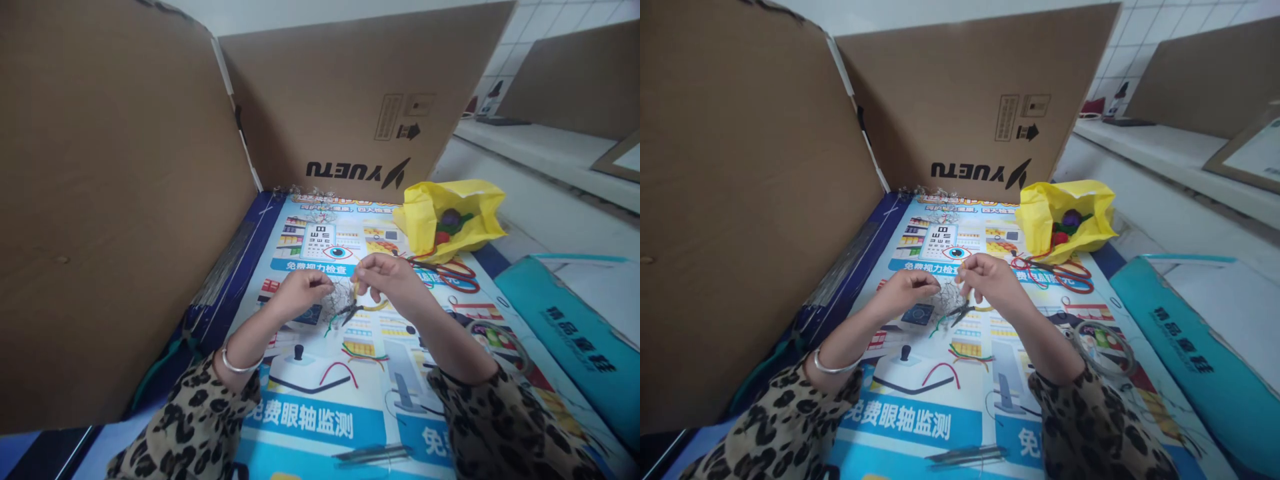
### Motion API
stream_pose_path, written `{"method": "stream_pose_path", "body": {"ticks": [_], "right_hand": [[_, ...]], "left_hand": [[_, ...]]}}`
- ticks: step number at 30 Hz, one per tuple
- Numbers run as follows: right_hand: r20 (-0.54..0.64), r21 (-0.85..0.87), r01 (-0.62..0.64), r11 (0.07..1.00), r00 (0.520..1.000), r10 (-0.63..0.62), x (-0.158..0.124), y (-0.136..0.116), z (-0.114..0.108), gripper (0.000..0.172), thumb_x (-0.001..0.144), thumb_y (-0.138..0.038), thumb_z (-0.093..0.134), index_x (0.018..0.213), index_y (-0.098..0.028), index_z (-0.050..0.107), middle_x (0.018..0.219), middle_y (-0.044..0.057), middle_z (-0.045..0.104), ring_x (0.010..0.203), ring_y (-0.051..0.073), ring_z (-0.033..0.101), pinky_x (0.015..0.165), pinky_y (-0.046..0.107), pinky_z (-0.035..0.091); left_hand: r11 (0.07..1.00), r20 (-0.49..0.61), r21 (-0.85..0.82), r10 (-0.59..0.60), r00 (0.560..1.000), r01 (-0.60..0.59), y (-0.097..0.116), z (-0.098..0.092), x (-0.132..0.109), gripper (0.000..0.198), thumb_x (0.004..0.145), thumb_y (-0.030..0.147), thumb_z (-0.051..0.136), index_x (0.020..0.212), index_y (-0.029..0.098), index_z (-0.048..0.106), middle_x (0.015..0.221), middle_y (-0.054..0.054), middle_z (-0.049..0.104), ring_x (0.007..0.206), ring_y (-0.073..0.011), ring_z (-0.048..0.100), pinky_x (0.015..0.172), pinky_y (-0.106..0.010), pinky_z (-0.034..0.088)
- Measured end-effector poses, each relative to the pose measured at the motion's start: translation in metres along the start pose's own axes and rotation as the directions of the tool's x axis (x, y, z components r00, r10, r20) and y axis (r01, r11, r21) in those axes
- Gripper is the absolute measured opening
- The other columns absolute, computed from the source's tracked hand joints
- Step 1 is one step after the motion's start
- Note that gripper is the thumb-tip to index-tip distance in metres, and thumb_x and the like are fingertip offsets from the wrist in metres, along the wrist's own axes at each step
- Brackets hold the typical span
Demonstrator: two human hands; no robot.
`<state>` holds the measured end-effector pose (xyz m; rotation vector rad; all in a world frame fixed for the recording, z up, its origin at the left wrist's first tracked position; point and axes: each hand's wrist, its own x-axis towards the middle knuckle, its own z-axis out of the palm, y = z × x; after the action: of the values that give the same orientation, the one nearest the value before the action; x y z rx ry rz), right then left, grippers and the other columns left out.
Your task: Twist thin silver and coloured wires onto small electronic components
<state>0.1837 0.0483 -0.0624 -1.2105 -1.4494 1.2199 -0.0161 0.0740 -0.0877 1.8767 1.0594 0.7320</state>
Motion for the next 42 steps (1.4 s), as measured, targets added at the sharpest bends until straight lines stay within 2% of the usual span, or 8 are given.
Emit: {"method": "stream_pose_path", "body": {"ticks": [4, 9, 14, 25, 29, 32, 36, 42], "right_hand": [[-0.05, -0.243, -0.1, 0.965, 0.995, 0.09, -0.01, 0.013, -0.012, 0.014, 0.074, -0.031, 0.059, 0.074, -0.017, 0.056, 0.054, -0.003, 0.056, 0.045, 0.008, 0.049, 0.039, 0.018, 0.037], [0.003, -0.309, -0.144, 0.94, 0.988, 0.152, -0.011, 0.032, -0.017, 0.011, 0.073, -0.03, 0.057, 0.073, -0.019, 0.057, 0.059, -0.004, 0.054, 0.047, 0.008, 0.048, 0.039, 0.018, 0.038], [0.019, -0.256, -0.156, 0.954, 0.986, 0.166, -0.011, 0.036, -0.012, 0.01, 0.07, -0.029, 0.058, 0.071, -0.019, 0.057, 0.057, -0.004, 0.052, 0.049, 0.009, 0.047, 0.039, 0.018, 0.037], [-0.016, 0.044, -0.193, 0.98, 0.981, 0.194, -0.012, 0.053, -0.003, 0.016, 0.068, -0.029, 0.065, 0.068, -0.017, 0.054, 0.046, -0.005, 0.055, 0.037, 0.006, 0.043, 0.037, 0.019, 0.034], [0.001, 0.202, -0.207, 0.957, 0.978, 0.211, -0.015, 0.058, -0.001, 0.021, 0.066, -0.031, 0.071, 0.067, -0.017, 0.055, 0.047, -0.004, 0.057, 0.037, 0.005, 0.044, 0.038, 0.018, 0.035], [0.007, 0.307, -0.214, 0.927, 0.975, 0.223, -0.016, 0.064, 0.0, 0.023, 0.064, -0.031, 0.073, 0.067, -0.016, 0.055, 0.046, -0.005, 0.056, 0.038, 0.005, 0.044, 0.037, 0.017, 0.034], [0.03, 0.372, -0.25, 0.894, 0.966, 0.257, -0.017, 0.068, 0.002, 0.023, 0.064, -0.029, 0.073, 0.069, -0.016, 0.055, 0.046, -0.005, 0.055, 0.039, 0.005, 0.045, 0.037, 0.017, 0.034], [0.008, 0.378, -0.243, 0.893, 0.966, 0.259, -0.019, 0.07, 0.007, 0.028, 0.061, -0.027, 0.073, 0.073, -0.02, 0.049, 0.047, -0.008, 0.056, 0.036, 0.006, 0.045, 0.037, 0.018, 0.034]], "left_hand": [[0.967, -0.014, 0.253, 0.027, 1.0, -0.022, 0.002, 0.01, -0.012, 0.01, 0.074, 0.024, 0.06, 0.076, 0.02, 0.07, 0.078, -0.002, 0.068, 0.075, -0.0167, 0.06, 0.069, -0.026, 0.042], [0.908, -0.116, 0.417, 0.012, 0.993, 0.038, 0.004, 0.023, -0.017, 0.013, 0.073, 0.031, 0.065, 0.079, 0.02, 0.07, 0.076, -0.003, 0.065, 0.072, -0.0171, 0.059, 0.067, -0.028, 0.043], [0.889, -0.125, 0.457, 0.02, 0.992, 0.039, 0.0, 0.033, -0.016, 0.012, 0.077, 0.029, 0.06, 0.076, 0.022, 0.071, 0.073, -0.002, 0.064, 0.07, -0.0157, 0.058, 0.064, -0.026, 0.042], [0.906, -0.13, 0.424, 0.071, 0.989, -0.009, -0.006, 0.039, -0.012, 0.01, 0.075, 0.025, 0.061, 0.071, 0.022, 0.069, 0.07, -0.002, 0.063, 0.067, -0.0165, 0.057, 0.062, -0.026, 0.038], [0.93, -0.144, 0.367, 0.091, 0.985, -0.033, -0.008, 0.038, -0.012, 0.01, 0.074, 0.019, 0.059, 0.067, 0.02, 0.066, 0.065, -0.001, 0.059, 0.067, -0.015, 0.055, 0.061, -0.025, 0.038], [0.969, -0.178, 0.246, 0.066, 0.982, -0.021, -0.013, 0.036, -0.013, 0.007, 0.073, 0.02, 0.06, 0.068, 0.019, 0.065, 0.067, 0.0, 0.06, 0.069, -0.0144, 0.055, 0.063, -0.024, 0.04], [0.995, -0.235, -0.017, -0.103, 0.966, 0.102, -0.02, 0.035, -0.016, 0.01, 0.072, 0.023, 0.062, 0.065, 0.016, 0.061, 0.062, 0.001, 0.058, 0.06, -0.0122, 0.052, 0.058, -0.023, 0.039], [0.93, -0.241, -0.316, -0.271, 0.932, 0.188, -0.023, 0.035, -0.024, 0.017, 0.071, 0.03, 0.066, 0.066, 0.015, 0.058, 0.057, 0.002, 0.058, 0.053, -0.009, 0.049, 0.052, -0.02, 0.036]]}}
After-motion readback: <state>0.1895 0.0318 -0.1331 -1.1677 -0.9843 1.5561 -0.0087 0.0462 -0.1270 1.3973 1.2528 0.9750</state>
